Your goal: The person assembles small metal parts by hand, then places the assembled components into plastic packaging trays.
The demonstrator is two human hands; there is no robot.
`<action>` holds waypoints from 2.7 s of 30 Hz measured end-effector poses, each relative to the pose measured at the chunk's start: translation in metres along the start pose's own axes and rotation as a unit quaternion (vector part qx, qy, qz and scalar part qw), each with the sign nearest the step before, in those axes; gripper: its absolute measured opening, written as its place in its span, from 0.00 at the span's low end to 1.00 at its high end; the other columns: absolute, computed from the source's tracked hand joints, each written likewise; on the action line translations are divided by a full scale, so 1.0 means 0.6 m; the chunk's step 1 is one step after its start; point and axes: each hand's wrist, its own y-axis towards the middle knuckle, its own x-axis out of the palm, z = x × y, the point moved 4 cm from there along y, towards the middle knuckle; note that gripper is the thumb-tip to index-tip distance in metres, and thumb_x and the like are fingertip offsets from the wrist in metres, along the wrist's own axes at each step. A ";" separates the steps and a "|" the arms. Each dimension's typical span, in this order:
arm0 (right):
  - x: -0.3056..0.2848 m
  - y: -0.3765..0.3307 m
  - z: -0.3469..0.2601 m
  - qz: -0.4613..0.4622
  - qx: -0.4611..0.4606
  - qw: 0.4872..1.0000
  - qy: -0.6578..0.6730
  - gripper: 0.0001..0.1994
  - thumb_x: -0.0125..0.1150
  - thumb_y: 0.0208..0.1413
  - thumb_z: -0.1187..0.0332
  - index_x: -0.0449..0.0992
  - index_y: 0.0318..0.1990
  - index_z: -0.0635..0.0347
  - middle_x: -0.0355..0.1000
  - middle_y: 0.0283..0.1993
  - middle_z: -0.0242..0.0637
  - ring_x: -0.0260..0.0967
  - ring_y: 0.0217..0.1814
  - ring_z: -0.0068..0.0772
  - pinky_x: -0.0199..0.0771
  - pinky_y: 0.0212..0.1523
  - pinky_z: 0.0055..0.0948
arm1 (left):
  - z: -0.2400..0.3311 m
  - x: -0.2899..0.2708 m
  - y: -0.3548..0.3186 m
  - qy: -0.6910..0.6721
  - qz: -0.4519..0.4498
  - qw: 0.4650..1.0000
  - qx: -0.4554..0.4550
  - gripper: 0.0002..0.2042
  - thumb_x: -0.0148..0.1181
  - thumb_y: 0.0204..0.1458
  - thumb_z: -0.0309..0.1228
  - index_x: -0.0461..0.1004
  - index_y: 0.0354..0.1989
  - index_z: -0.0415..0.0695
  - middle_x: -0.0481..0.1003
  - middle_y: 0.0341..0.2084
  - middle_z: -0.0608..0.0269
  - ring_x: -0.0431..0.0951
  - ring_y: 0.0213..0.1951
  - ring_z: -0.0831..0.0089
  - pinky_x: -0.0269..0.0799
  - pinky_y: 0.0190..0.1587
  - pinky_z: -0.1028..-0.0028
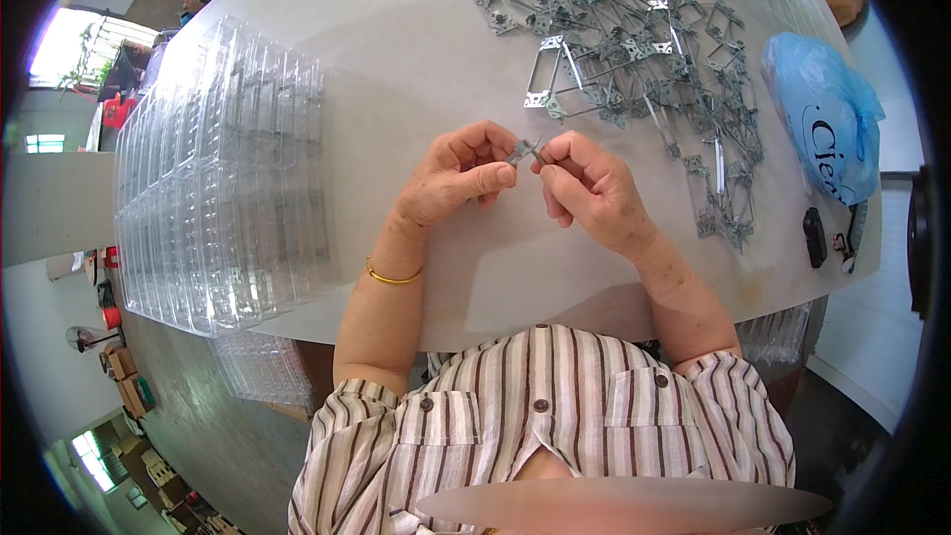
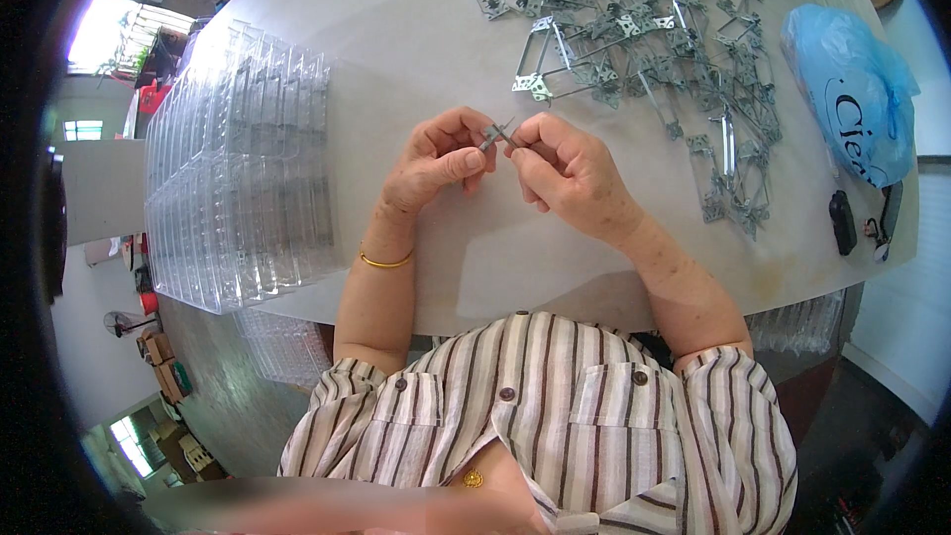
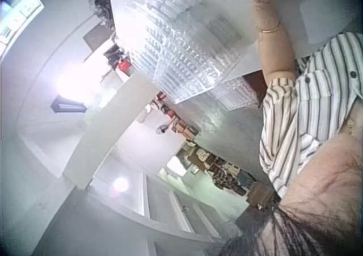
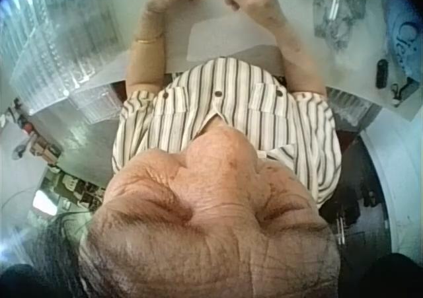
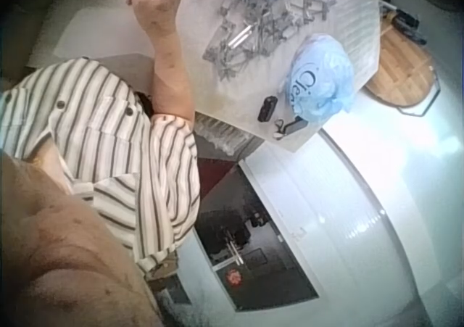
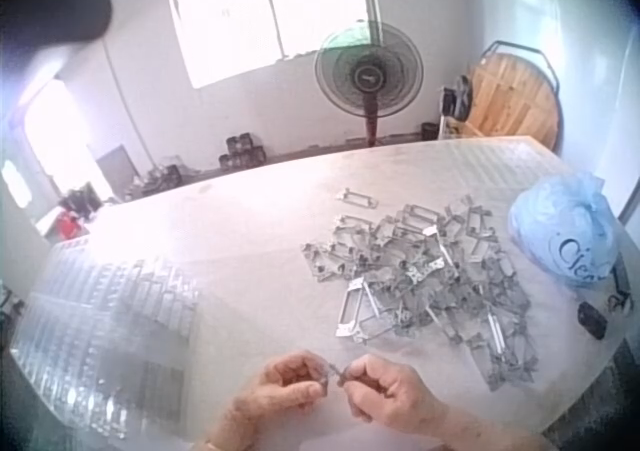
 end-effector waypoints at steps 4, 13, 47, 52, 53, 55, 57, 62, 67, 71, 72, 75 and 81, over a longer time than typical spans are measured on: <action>-0.005 0.003 -0.005 -0.010 0.022 1.000 -0.011 0.03 0.53 0.66 0.73 0.72 0.41 0.62 0.70 0.24 0.27 0.65 0.22 0.14 0.66 0.23 0.19 | 0.001 -0.005 -0.003 0.014 0.042 0.999 0.026 0.15 0.69 0.56 0.34 0.76 0.46 0.40 0.76 0.31 0.68 0.73 0.28 0.85 0.68 0.26 0.83; -0.024 0.014 0.006 0.069 -0.072 0.995 0.021 0.04 0.54 0.69 0.71 0.73 0.45 0.60 0.73 0.33 0.29 0.71 0.28 0.15 0.71 0.27 0.18 | 0.006 0.014 0.005 0.168 0.112 0.974 0.106 0.13 0.72 0.52 0.27 0.76 0.43 0.38 0.71 0.26 0.73 0.66 0.27 0.87 0.62 0.28 0.81; -0.044 0.019 0.021 0.196 -0.058 0.978 -0.045 0.06 0.55 0.69 0.71 0.72 0.47 0.64 0.77 0.40 0.37 0.76 0.32 0.22 0.79 0.35 0.24 | 0.008 0.003 0.002 0.240 0.172 0.933 0.205 0.05 0.65 0.53 0.26 0.80 0.37 0.41 0.74 0.36 0.60 0.77 0.36 0.72 0.75 0.38 0.72; -0.034 0.024 0.037 0.160 -0.072 0.984 -0.044 0.07 0.54 0.70 0.69 0.71 0.48 0.63 0.76 0.41 0.36 0.73 0.32 0.22 0.79 0.36 0.26 | 0.018 0.002 -0.020 0.286 0.146 0.923 0.212 0.04 0.64 0.54 0.24 0.79 0.36 0.39 0.74 0.36 0.59 0.76 0.35 0.72 0.73 0.37 0.73; -0.034 0.024 0.035 0.158 -0.076 0.984 -0.040 0.07 0.53 0.70 0.69 0.71 0.48 0.63 0.75 0.41 0.36 0.73 0.32 0.21 0.79 0.36 0.26 | 0.023 0.003 -0.022 0.302 0.147 0.917 0.216 0.04 0.63 0.55 0.25 0.78 0.36 0.38 0.74 0.34 0.60 0.76 0.34 0.72 0.73 0.37 0.73; -0.045 0.023 0.034 0.165 -0.086 0.982 -0.033 0.06 0.52 0.70 0.71 0.70 0.48 0.64 0.76 0.40 0.37 0.74 0.31 0.21 0.80 0.36 0.27 | 0.022 0.006 -0.011 0.294 0.136 0.924 0.205 0.04 0.63 0.55 0.25 0.78 0.35 0.38 0.74 0.33 0.60 0.76 0.33 0.72 0.73 0.37 0.73; -0.044 0.024 0.034 0.157 -0.094 0.982 -0.037 0.06 0.52 0.70 0.71 0.70 0.48 0.63 0.76 0.41 0.37 0.74 0.31 0.21 0.80 0.36 0.27 | 0.016 0.007 -0.010 0.275 0.127 0.931 0.202 0.04 0.62 0.55 0.25 0.77 0.35 0.38 0.75 0.30 0.60 0.76 0.30 0.73 0.73 0.35 0.72; -0.044 0.026 0.038 0.154 -0.107 0.982 -0.030 0.07 0.52 0.70 0.70 0.70 0.49 0.63 0.76 0.43 0.39 0.73 0.31 0.22 0.80 0.35 0.27 | 0.012 0.004 -0.013 0.267 0.136 0.931 0.209 0.04 0.61 0.56 0.26 0.76 0.34 0.38 0.77 0.26 0.60 0.76 0.28 0.73 0.73 0.32 0.70; -0.037 0.026 0.031 0.180 -0.129 0.975 -0.036 0.07 0.52 0.71 0.70 0.71 0.50 0.62 0.75 0.42 0.36 0.72 0.33 0.20 0.77 0.32 0.23 | 0.007 -0.003 -0.009 0.259 0.140 0.935 0.196 0.04 0.58 0.57 0.27 0.75 0.34 0.38 0.78 0.24 0.61 0.76 0.27 0.74 0.73 0.33 0.71; -0.055 0.026 0.034 0.183 -0.148 0.968 -0.089 0.05 0.53 0.71 0.70 0.72 0.48 0.60 0.72 0.38 0.32 0.68 0.31 0.17 0.72 0.29 0.19 | 0.006 -0.008 -0.006 0.243 0.153 0.937 0.200 0.04 0.58 0.57 0.26 0.75 0.34 0.38 0.78 0.25 0.62 0.75 0.27 0.77 0.73 0.32 0.72; -0.057 0.026 0.035 0.188 -0.151 0.965 -0.102 0.04 0.54 0.70 0.70 0.72 0.47 0.59 0.71 0.36 0.29 0.66 0.30 0.16 0.71 0.27 0.18 | 0.005 -0.010 -0.004 0.232 0.165 0.938 0.197 0.04 0.58 0.57 0.26 0.75 0.34 0.38 0.78 0.25 0.63 0.75 0.28 0.78 0.73 0.32 0.73; -0.056 0.027 0.037 0.179 -0.159 0.961 -0.140 0.03 0.57 0.69 0.70 0.73 0.44 0.59 0.69 0.33 0.26 0.63 0.29 0.14 0.68 0.26 0.17 | 0.004 -0.017 -0.003 0.220 0.189 0.936 0.199 0.04 0.58 0.58 0.26 0.75 0.34 0.38 0.78 0.25 0.63 0.75 0.28 0.80 0.73 0.33 0.74; -0.038 0.021 0.043 0.150 -0.172 0.950 -0.215 0.04 0.59 0.67 0.70 0.75 0.44 0.59 0.70 0.33 0.26 0.64 0.29 0.13 0.68 0.26 0.17 | 0.019 -0.010 -0.003 0.207 0.215 0.932 0.206 0.04 0.58 0.58 0.27 0.76 0.35 0.38 0.78 0.25 0.63 0.76 0.29 0.80 0.74 0.33 0.75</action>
